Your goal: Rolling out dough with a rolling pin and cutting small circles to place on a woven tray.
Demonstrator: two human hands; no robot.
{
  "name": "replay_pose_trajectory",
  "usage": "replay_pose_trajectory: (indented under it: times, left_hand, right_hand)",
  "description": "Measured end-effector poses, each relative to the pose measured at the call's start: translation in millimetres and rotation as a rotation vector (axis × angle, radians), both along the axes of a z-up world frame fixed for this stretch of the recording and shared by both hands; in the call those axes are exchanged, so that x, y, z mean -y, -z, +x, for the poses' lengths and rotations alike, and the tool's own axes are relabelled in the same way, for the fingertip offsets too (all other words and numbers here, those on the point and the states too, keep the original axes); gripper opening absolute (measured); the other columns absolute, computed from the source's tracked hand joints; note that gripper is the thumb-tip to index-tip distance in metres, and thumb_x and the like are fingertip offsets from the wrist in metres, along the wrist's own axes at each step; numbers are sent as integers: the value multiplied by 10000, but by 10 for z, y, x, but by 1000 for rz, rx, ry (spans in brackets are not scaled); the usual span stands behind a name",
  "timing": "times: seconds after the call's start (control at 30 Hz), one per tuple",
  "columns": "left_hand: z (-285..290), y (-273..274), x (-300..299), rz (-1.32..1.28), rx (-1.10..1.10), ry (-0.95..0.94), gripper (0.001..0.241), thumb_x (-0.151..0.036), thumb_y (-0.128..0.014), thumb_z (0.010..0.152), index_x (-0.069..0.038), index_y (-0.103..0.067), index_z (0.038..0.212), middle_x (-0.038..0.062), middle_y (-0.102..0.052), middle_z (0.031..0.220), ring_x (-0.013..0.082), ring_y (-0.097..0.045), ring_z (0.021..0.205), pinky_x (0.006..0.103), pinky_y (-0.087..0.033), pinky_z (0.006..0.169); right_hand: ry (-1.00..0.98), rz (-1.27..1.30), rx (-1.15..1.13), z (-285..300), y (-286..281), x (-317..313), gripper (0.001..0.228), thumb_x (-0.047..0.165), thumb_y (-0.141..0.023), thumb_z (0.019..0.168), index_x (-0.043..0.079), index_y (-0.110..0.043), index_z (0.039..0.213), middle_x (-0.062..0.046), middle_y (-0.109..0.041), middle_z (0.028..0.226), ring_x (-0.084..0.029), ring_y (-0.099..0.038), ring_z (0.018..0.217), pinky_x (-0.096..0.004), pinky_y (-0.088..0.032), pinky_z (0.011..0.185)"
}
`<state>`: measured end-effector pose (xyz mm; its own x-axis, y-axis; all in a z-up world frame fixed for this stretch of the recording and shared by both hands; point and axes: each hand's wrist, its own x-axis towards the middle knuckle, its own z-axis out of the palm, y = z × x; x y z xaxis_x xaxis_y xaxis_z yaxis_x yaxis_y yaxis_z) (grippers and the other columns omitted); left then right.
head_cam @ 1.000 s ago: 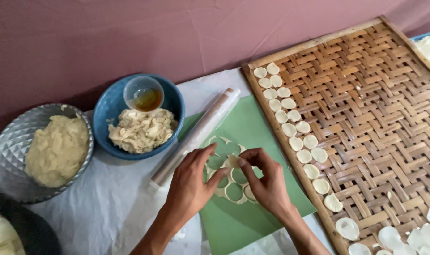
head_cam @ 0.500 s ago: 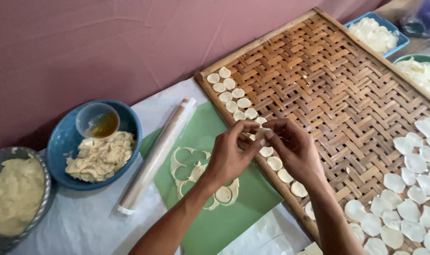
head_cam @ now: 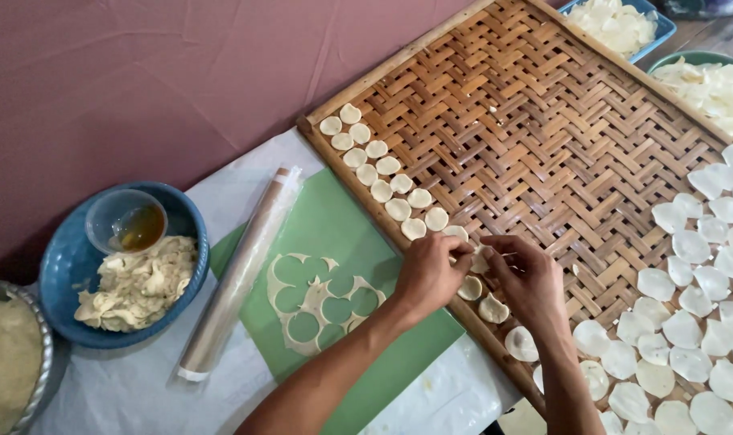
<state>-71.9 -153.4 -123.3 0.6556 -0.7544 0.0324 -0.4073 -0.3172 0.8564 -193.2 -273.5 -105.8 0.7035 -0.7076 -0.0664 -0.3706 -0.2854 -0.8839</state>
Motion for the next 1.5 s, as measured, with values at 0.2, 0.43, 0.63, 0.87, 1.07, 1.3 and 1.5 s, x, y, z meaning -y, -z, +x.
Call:
replay_pose_trajectory:
  times: [0.2, 0.43, 0.63, 0.87, 1.07, 1.3, 1.5]
  left_hand:
    - [-55, 79, 45, 79, 98, 9, 109, -167, -646, 887, -93, -711, 932, 189, -739, 798, 411, -747, 841, 540, -607, 784]
    - [-95, 263, 132, 105, 203, 14, 64, -144, -683, 898, -91, -661, 925, 149, -726, 828, 378, -754, 852, 478, -598, 781]
    - [-133, 315, 119, 106, 353, 39, 66, -113, -595, 955, -62, -636, 952, 163, -666, 935, 388, -752, 838, 486, -601, 737]
    - [235, -212, -510, 32, 278, -12, 143, -184, -644, 962, -95, -753, 989, 74, -679, 884, 247, -669, 690, 360, -565, 577]
    - [308, -865, -1619, 184, 259, -149, 182, -182, -706, 908, -65, -794, 1016, 70, -735, 884, 218, -652, 563, 372, -547, 574]
    - [-168, -370, -2249, 496, 135, -12, 259, -167, -717, 899, -80, -765, 1138, 71, -681, 873, 238, -677, 694, 391, -559, 661]
    - [-206, -420, -2096, 446, 153, -3, 404, -100, -643, 939, -82, -650, 1343, 127, -682, 998, 257, -688, 727, 402, -575, 610]
  right_hand:
    - [-20, -295, -75, -28, 268, 40, 170, 220, -767, 908, 184, -808, 1069, -106, -727, 852, -302, -742, 808, -449, -607, 741]
    - [-5, -357, -147, -17, 340, -3, 180, 201, -733, 907, 173, -786, 1077, -102, -738, 846, -319, -735, 811, -479, -582, 800]
    - [-48, -459, -217, -87, 654, 69, 193, 333, -740, 882, 274, -789, 1059, -60, -713, 913, -332, -732, 842, -479, -583, 773]
    - [-96, -453, -168, 71, -100, -415, 196, 213, -714, 944, 118, -767, 1107, -109, -703, 991, -266, -708, 782, -390, -590, 676]
    - [-463, -348, -128, 269, -268, -1043, 188, 145, -731, 867, 93, -803, 1033, -23, -731, 921, -148, -665, 603, -282, -564, 527]
    - [-713, -520, -190, 267, 26, -1409, 364, 138, -735, 795, 179, -772, 1154, -66, -652, 1043, -228, -653, 876, -381, -590, 686]
    - [-736, -677, -244, 273, 41, -1411, 430, 168, -718, 828, 182, -727, 1258, -59, -636, 1040, -212, -619, 885, -356, -607, 661]
